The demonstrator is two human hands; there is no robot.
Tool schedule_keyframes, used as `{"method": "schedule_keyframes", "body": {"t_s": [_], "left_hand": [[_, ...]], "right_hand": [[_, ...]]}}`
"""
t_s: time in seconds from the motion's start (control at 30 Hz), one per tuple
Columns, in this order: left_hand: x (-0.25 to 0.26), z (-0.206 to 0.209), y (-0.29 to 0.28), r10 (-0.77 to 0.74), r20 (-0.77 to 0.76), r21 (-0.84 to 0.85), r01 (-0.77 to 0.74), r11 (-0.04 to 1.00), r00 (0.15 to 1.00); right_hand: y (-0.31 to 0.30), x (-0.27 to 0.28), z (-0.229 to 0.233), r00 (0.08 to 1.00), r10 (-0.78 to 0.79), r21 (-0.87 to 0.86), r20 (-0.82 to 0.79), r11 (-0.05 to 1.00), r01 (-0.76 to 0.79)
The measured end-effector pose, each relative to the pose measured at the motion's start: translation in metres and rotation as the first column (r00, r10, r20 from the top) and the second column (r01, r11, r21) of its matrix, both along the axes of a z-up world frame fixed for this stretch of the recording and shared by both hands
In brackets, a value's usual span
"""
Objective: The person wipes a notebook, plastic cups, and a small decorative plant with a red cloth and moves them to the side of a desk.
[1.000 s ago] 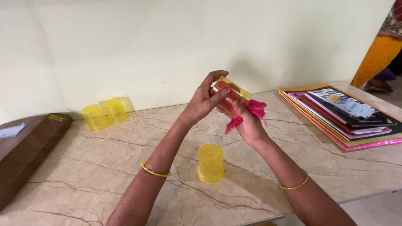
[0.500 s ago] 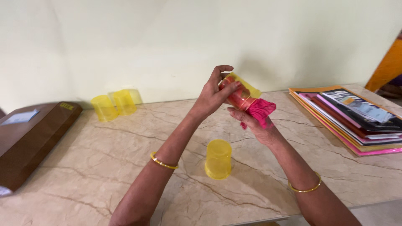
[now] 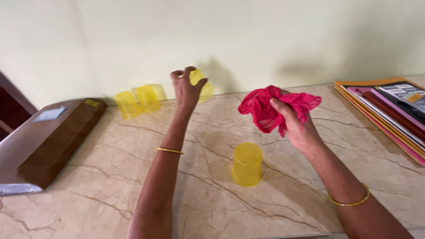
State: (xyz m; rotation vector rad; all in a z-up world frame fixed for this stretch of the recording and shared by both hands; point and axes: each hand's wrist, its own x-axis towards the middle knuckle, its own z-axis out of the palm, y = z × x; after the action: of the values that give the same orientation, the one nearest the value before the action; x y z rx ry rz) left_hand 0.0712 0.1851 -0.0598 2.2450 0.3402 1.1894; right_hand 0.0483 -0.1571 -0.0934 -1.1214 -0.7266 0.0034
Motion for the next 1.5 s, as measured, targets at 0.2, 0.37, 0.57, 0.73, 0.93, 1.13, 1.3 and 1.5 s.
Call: {"method": "schedule_keyframes", "body": {"t_s": [0.2, 0.37, 0.57, 0.73, 0.93, 1.13, 1.3, 1.5], "left_hand": [[0.004, -0.042, 0.057, 0.119, 0.031, 0.166, -0.123, 0.978, 0.992], [0.016, -0.062, 0.061, 0.116, -0.085, 0.086, -0.108, 0.99, 0.99], [0.013, -0.068, 0.073, 0.318, -0.131, 0.263, -0.276, 0.925, 0.939], [-0.001, -0.058, 0.076, 0.316, -0.181, 0.186, -0.283, 0.941, 0.931], [-0.008, -0.064, 0.092, 0.285, -0.176, 0.071, -0.277, 0.958, 0.942], [0.003, -0.088, 0.117, 0.233, -0.203, 0.118, -0.212, 0.97, 0.951], [-0.016, -0.08, 0.166, 0.344, -0.258, 0.098, -0.329, 0.939, 0.903], [-0.033, -0.117, 0.261, 0.633, -0.034, -0.414, -0.588, 0.695, 0.773]], "right_hand": [[0.007, 0.006, -0.018, 0.999, -0.054, -0.13, -0.009, 0.99, 0.052], [0.016, -0.004, -0.017, 1.0, -0.008, -0.205, -0.011, 0.979, 0.005], [0.015, 0.004, -0.024, 0.999, -0.032, -0.183, -0.028, 0.983, 0.026], [0.015, -0.003, -0.019, 0.999, -0.045, -0.213, -0.018, 0.976, 0.04], [0.017, -0.015, -0.008, 0.999, 0.047, -0.187, -0.02, 0.981, -0.05], [0.015, -0.01, -0.015, 0.999, 0.043, -0.203, 0.008, 0.978, -0.04], [0.012, -0.011, -0.013, 0.999, 0.006, -0.197, -0.036, 0.98, -0.013], [0.02, -0.026, -0.003, 0.996, -0.03, -0.386, 0.084, 0.921, 0.06]]}}
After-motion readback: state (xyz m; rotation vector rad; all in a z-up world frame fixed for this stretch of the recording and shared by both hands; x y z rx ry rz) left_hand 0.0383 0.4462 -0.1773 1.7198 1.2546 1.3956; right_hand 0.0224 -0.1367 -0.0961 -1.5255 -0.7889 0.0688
